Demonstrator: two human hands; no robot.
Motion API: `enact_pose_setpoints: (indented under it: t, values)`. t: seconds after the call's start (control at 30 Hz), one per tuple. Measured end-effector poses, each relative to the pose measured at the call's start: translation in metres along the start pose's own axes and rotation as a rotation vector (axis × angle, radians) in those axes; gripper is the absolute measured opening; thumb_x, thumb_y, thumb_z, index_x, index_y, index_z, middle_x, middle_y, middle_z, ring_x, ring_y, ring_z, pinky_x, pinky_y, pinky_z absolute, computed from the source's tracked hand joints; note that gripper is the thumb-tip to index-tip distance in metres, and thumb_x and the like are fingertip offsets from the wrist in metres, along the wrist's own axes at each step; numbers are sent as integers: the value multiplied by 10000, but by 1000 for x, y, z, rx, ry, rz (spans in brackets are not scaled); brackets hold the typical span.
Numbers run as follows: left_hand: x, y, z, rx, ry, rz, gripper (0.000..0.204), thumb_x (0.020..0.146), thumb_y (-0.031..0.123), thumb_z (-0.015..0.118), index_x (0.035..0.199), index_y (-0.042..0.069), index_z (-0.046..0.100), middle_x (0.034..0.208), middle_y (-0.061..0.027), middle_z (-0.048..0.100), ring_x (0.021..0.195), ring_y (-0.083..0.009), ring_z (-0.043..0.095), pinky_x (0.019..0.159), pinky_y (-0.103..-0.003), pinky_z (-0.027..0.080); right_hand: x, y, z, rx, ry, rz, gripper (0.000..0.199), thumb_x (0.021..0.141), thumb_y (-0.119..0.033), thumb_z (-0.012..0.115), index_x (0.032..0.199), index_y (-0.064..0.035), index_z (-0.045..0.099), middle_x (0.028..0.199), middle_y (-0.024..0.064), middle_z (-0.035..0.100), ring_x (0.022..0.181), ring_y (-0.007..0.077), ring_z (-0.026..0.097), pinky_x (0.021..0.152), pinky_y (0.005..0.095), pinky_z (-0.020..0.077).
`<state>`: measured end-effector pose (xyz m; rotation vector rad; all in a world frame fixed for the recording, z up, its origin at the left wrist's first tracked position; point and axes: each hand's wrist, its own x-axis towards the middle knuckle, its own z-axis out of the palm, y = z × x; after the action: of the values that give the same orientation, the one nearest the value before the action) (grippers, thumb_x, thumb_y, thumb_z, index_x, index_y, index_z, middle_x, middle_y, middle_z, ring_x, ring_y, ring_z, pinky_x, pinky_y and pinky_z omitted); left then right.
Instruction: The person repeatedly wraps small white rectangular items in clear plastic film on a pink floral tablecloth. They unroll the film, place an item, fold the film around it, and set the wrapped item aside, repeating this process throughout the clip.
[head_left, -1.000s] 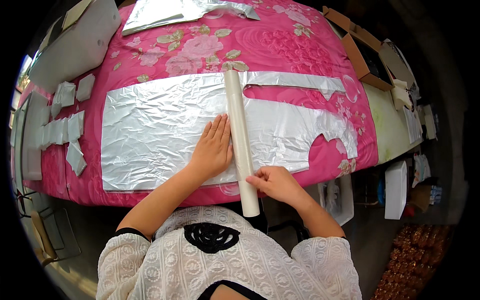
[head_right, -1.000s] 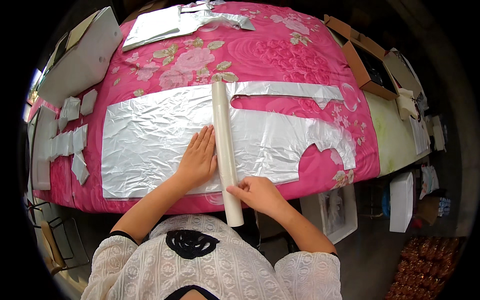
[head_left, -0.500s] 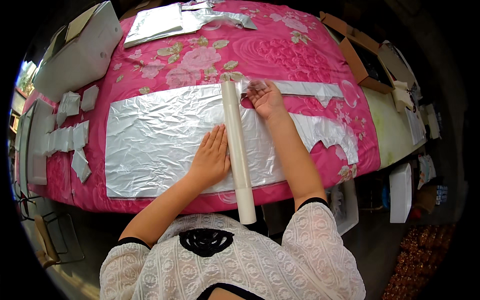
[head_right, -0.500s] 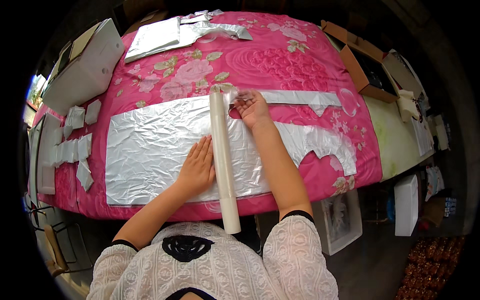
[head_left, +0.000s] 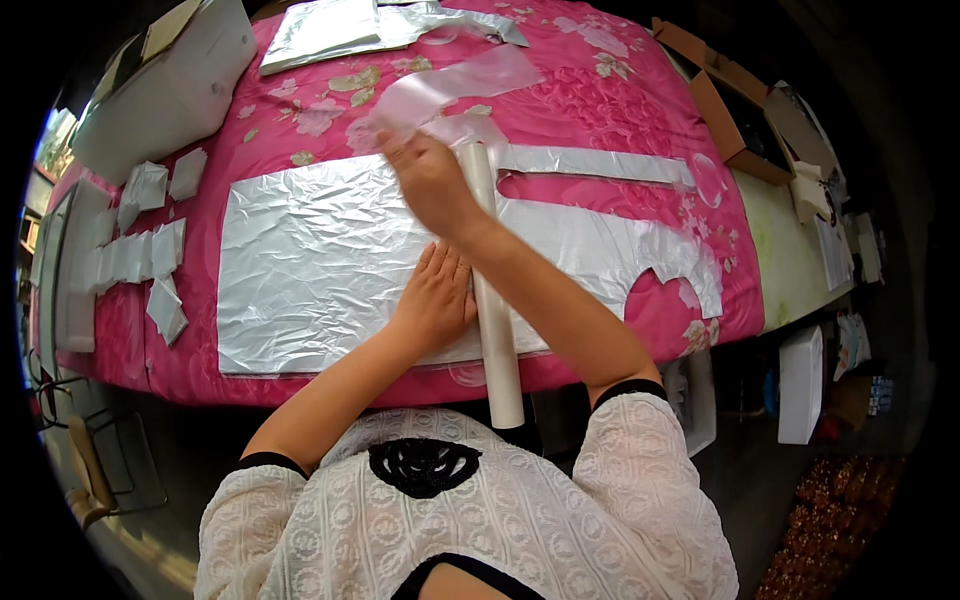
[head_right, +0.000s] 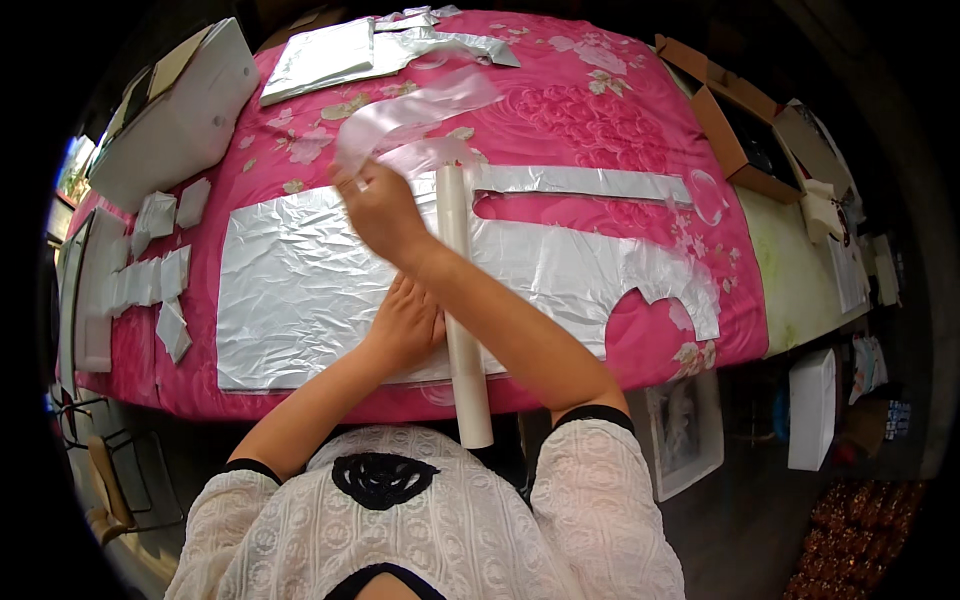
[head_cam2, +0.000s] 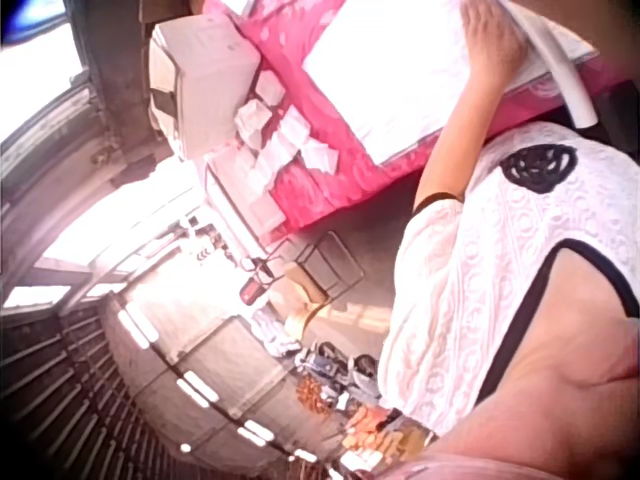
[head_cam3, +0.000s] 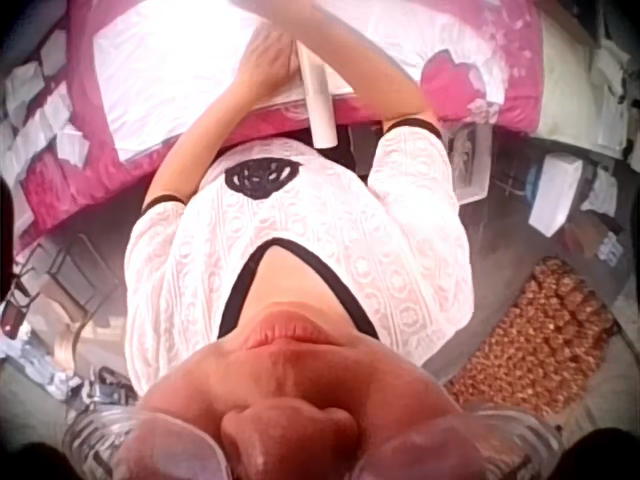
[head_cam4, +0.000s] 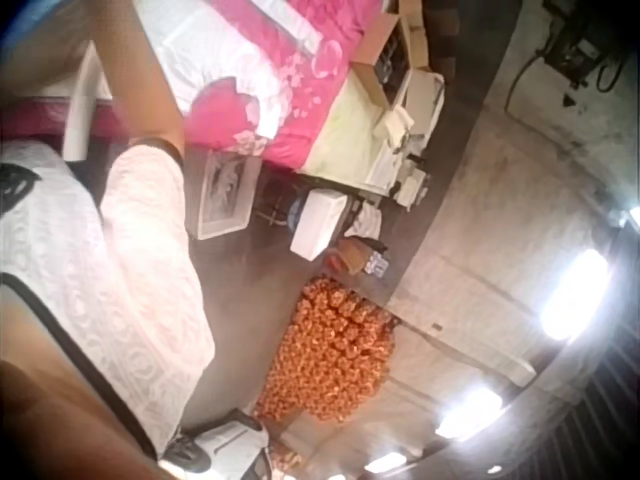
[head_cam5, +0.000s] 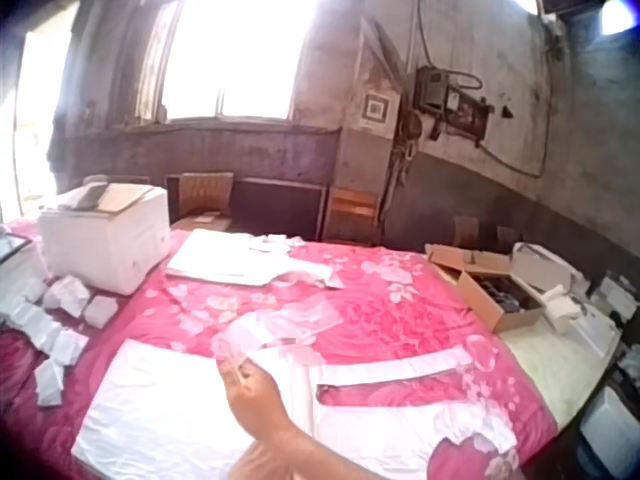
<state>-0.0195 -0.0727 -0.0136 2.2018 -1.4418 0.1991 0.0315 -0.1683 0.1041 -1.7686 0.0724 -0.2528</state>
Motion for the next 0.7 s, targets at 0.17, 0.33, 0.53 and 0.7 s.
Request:
enact_pose_setpoints:
  t: [0.17, 0.33, 0.53, 0.7]
  values:
    - [3, 7, 5, 63, -22, 24, 622, 847, 192, 436, 1355, -112, 244, 1432, -248, 251, 1356, -361, 219, 1111, -453, 170, -17, 43, 170, -195, -383, 19, 493, 884, -317, 499, 1164, 88, 521, 1111, 285, 566, 1044, 398, 542, 914, 415, 416]
    - [-7, -23, -23, -23, 9, 82, 662, 774, 131, 526, 1358, -68, 285, 1431, -219, 274, 1360, -342, 217, 1102, -458, 197, -34, -1, 115, -10, -504, -171, 493, 913, -350, 484, 1211, 41, 518, 1228, 210, 542, 1152, 326, 512, 979, 340, 382]
    - [24, -39, -30, -14, 73, -200, 638, 843, 253, 544, 1353, -49, 308, 1427, -212, 289, 1338, -353, 249, 1101, -438, 189, -103, 40, -76, -611, 1, -493, 342, 824, -189, 606, 1129, -35, 583, 1155, 132, 591, 1113, 318, 527, 938, 391, 415]
    - [16, -56, -29, -56, 124, -190, 612, 860, 239, 558, 1351, -33, 315, 1421, -203, 306, 1335, -340, 258, 1097, -435, 199, -147, 56, -117, -951, -365, -450, 503, 870, -356, 518, 1282, -70, 479, 1355, 123, 440, 1286, 318, 366, 1049, 451, 286]
